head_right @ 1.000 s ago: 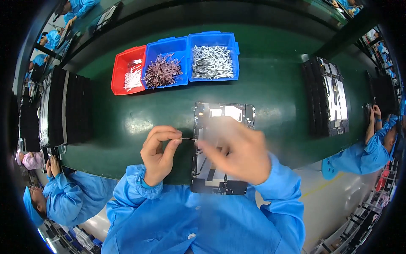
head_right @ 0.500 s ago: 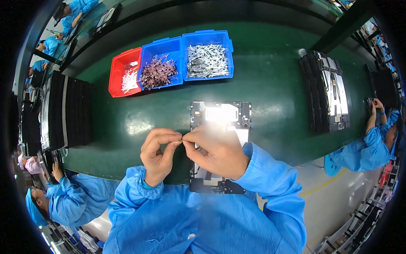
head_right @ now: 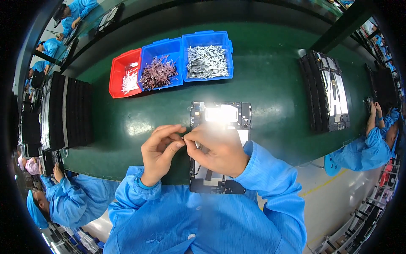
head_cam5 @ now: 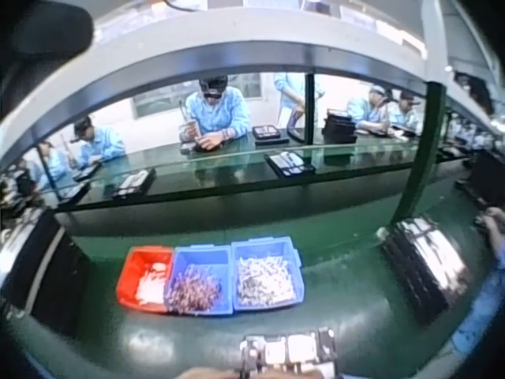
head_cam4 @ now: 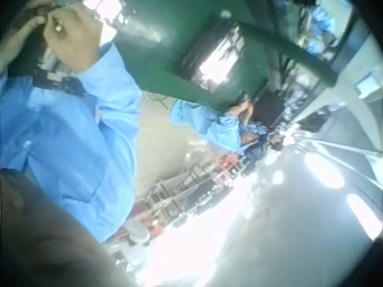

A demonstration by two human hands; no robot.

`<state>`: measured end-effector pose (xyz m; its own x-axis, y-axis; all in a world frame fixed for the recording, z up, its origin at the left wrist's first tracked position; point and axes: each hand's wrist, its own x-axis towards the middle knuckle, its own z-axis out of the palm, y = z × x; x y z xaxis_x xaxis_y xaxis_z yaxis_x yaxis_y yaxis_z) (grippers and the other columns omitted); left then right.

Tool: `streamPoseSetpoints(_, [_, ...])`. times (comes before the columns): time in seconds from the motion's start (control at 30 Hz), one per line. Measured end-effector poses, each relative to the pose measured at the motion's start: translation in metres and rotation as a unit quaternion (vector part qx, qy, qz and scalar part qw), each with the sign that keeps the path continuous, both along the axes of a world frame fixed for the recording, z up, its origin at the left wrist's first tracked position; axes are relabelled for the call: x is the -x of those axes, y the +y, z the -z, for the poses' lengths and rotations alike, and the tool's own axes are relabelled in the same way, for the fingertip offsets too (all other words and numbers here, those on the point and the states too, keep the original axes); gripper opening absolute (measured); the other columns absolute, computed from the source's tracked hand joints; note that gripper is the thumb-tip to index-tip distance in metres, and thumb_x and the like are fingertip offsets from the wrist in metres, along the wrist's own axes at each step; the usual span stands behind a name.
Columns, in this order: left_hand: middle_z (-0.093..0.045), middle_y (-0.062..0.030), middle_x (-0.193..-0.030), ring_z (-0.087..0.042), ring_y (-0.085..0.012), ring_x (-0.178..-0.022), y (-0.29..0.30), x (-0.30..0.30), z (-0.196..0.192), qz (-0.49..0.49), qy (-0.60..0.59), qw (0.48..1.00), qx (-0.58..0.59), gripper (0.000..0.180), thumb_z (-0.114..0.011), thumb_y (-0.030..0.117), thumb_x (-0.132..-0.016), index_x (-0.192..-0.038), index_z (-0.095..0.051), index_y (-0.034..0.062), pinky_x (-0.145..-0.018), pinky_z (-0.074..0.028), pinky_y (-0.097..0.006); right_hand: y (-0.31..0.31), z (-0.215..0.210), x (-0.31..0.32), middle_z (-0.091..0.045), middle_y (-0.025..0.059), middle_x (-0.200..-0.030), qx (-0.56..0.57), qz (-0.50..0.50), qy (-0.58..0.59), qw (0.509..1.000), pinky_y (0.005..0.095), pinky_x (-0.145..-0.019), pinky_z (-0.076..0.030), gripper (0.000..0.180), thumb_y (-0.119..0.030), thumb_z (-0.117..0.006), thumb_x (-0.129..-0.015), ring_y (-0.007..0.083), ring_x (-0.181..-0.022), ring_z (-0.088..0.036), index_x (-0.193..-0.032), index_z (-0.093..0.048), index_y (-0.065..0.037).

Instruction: The person assembles electronic components and wires into a tablet housing by hand.

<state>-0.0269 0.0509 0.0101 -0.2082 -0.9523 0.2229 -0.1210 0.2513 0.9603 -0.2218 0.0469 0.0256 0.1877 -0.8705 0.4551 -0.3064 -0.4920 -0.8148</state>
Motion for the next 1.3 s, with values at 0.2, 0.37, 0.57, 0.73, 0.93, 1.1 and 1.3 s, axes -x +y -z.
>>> streamPoseSetpoints(0.2, [-0.067, -0.0131, -0.12, -0.067, -0.0168, -0.103, -0.001, -0.001, 0.012, 0.08, 0.234, 0.954, -0.17, 0.021, -0.065, -0.006, -0.097, -0.118, -0.067, -0.0028, -0.088, -0.058, -0.032, 0.003, 0.003, -0.003, -0.072, 0.0058, -0.081, -0.027, 0.001, -0.042, 0.999, 0.0281, -0.051, -0.05, 0.013, -0.001, -0.078, -0.083, 0.0136, -0.058, -0.064, -0.095, -0.073, -0.003])
streamPoseSetpoints(0.37, [-0.066, -0.0131, -0.119, -0.068, -0.0178, -0.101, -0.003, 0.001, 0.015, 0.089, 0.257, 0.951, -0.148, 0.016, -0.065, -0.006, -0.097, -0.112, -0.069, -0.0018, -0.088, -0.057, -0.031, 0.003, 0.003, -0.002, -0.072, 0.0047, -0.081, -0.036, -0.011, -0.05, 0.998, 0.0265, -0.048, -0.048, 0.013, -0.001, -0.078, -0.084, 0.0105, -0.055, -0.062, -0.095, -0.073, -0.003])
streamPoseSetpoints(0.57, [-0.069, -0.0114, -0.103, -0.069, -0.0222, -0.093, -0.006, -0.003, 0.005, 0.005, 0.013, 0.999, 0.035, 0.017, -0.074, -0.007, -0.086, -0.102, -0.073, 0.0005, -0.08, -0.056, -0.032, 0.002, 0.002, 0.005, -0.069, 0.0064, -0.079, -0.041, -0.022, -0.01, 0.999, 0.0256, -0.047, -0.047, 0.014, 0.001, -0.078, -0.082, 0.0106, -0.056, -0.063, -0.094, -0.073, -0.002])
streamPoseSetpoints(0.73, [-0.067, -0.011, -0.099, -0.069, -0.0239, -0.086, -0.006, 0.0, -0.011, -0.038, -0.185, 0.959, 0.209, 0.02, -0.078, -0.007, -0.08, -0.096, -0.072, 0.0024, -0.072, -0.057, -0.032, 0.001, -0.001, 0.006, -0.067, 0.0057, -0.078, -0.027, -0.018, -0.003, 0.999, 0.0226, -0.044, -0.044, 0.014, 0.004, -0.078, -0.08, 0.0069, -0.053, -0.061, -0.093, -0.073, -0.001])
streamPoseSetpoints(0.93, [-0.066, -0.0095, -0.101, -0.067, -0.0241, -0.081, -0.003, 0.002, -0.014, -0.045, -0.281, 0.925, 0.251, 0.028, -0.08, -0.006, -0.077, -0.101, -0.074, 0.0059, -0.068, -0.055, -0.034, -0.002, 0.003, 0.012, -0.066, 0.0054, -0.077, 0.004, -0.018, 0.03, 0.999, 0.0231, -0.044, -0.043, 0.014, 0.003, -0.077, -0.079, 0.0071, -0.051, -0.058, -0.091, -0.072, 0.0])
streamPoseSetpoints(1.1, [-0.062, -0.01, -0.113, -0.065, -0.0232, -0.08, -0.012, 0.004, -0.018, -0.01, -0.293, 0.94, 0.174, 0.046, -0.081, 0.005, -0.08, -0.124, -0.069, 0.0053, -0.068, -0.054, -0.035, -0.007, 0.015, 0.019, -0.066, 0.006, -0.076, -0.046, 0.007, 0.047, 0.998, 0.026, -0.046, -0.044, 0.011, 0.002, -0.076, -0.081, 0.0092, -0.051, -0.058, -0.09, -0.071, -0.001])
streamPoseSetpoints(1.3, [-0.065, -0.0103, -0.112, -0.064, -0.0113, -0.073, -0.036, -0.008, 0.006, 0.08, -0.041, 0.939, -0.332, 0.038, -0.072, 0.007, -0.096, -0.13, -0.059, -0.0035, -0.054, -0.054, -0.024, -0.019, 0.027, 0.022, -0.065, 0.0068, -0.077, -0.069, 0.001, 0.09, 0.994, 0.0261, -0.052, -0.048, 0.008, -0.002, -0.075, -0.084, 0.0112, -0.055, -0.06, -0.091, -0.071, -0.002])
